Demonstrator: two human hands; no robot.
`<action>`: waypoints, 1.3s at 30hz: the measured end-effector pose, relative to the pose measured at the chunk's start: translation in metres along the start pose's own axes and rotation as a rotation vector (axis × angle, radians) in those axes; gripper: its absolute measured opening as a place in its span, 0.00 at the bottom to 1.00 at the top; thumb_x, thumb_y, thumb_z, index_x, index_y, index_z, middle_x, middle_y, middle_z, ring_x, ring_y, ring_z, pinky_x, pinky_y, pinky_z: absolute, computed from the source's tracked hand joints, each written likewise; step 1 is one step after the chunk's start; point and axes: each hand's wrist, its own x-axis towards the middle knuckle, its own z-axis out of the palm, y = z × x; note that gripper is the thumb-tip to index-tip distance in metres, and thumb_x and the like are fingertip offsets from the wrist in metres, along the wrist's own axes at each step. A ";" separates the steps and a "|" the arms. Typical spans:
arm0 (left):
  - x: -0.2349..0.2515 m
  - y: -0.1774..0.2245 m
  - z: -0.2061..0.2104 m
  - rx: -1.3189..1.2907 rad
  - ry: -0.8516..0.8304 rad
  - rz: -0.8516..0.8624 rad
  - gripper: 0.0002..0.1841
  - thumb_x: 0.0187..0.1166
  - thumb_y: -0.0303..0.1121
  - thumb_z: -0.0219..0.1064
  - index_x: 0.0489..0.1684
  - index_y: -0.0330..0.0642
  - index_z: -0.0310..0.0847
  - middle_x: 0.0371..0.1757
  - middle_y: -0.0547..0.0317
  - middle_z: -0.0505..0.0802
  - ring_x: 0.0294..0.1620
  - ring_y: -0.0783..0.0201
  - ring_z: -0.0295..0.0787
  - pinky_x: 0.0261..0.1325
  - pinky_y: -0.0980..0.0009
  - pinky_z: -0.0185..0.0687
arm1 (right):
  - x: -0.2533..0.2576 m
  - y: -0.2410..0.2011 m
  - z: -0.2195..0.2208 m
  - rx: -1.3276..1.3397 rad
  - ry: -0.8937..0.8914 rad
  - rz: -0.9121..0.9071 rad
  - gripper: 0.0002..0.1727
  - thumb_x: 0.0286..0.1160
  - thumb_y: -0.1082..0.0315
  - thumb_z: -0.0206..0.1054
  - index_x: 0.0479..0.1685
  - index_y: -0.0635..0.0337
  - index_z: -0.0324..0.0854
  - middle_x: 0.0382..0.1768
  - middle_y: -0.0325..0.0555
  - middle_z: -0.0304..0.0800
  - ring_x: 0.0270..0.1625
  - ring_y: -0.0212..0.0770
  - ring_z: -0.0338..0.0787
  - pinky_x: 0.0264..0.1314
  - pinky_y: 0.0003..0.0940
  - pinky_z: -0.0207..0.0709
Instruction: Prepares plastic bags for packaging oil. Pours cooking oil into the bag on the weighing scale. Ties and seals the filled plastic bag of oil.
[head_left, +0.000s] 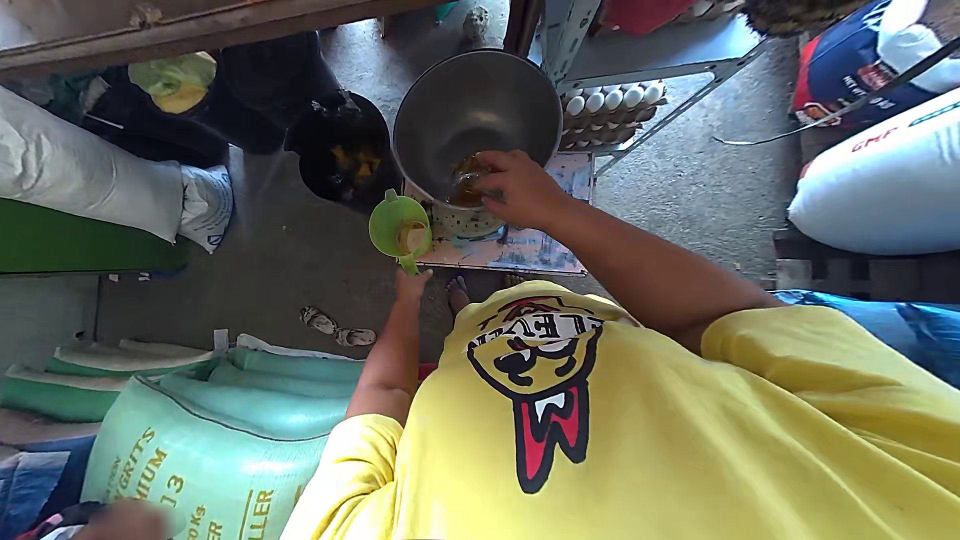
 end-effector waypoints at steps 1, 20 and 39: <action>0.004 -0.001 0.005 -0.035 0.018 -0.003 0.48 0.66 0.35 0.85 0.87 0.33 0.58 0.77 0.32 0.79 0.78 0.41 0.76 0.79 0.43 0.74 | 0.003 -0.001 -0.002 -0.028 -0.023 -0.007 0.15 0.79 0.67 0.67 0.60 0.55 0.91 0.86 0.55 0.68 0.80 0.65 0.74 0.78 0.62 0.71; -0.081 0.058 -0.082 0.127 0.315 0.351 0.28 0.83 0.49 0.69 0.70 0.33 0.78 0.58 0.37 0.90 0.60 0.46 0.90 0.68 0.44 0.83 | 0.039 0.025 -0.033 -0.178 -0.257 -0.230 0.22 0.77 0.77 0.61 0.67 0.50 0.89 0.82 0.50 0.76 0.80 0.57 0.79 0.80 0.61 0.72; -0.275 0.208 -0.142 0.385 0.740 0.952 0.25 0.87 0.52 0.61 0.52 0.35 0.88 0.43 0.57 0.93 0.39 0.76 0.87 0.48 0.73 0.84 | 0.054 0.016 -0.055 -0.237 -0.375 -0.347 0.30 0.73 0.76 0.67 0.78 0.48 0.81 0.80 0.55 0.78 0.83 0.61 0.75 0.82 0.66 0.66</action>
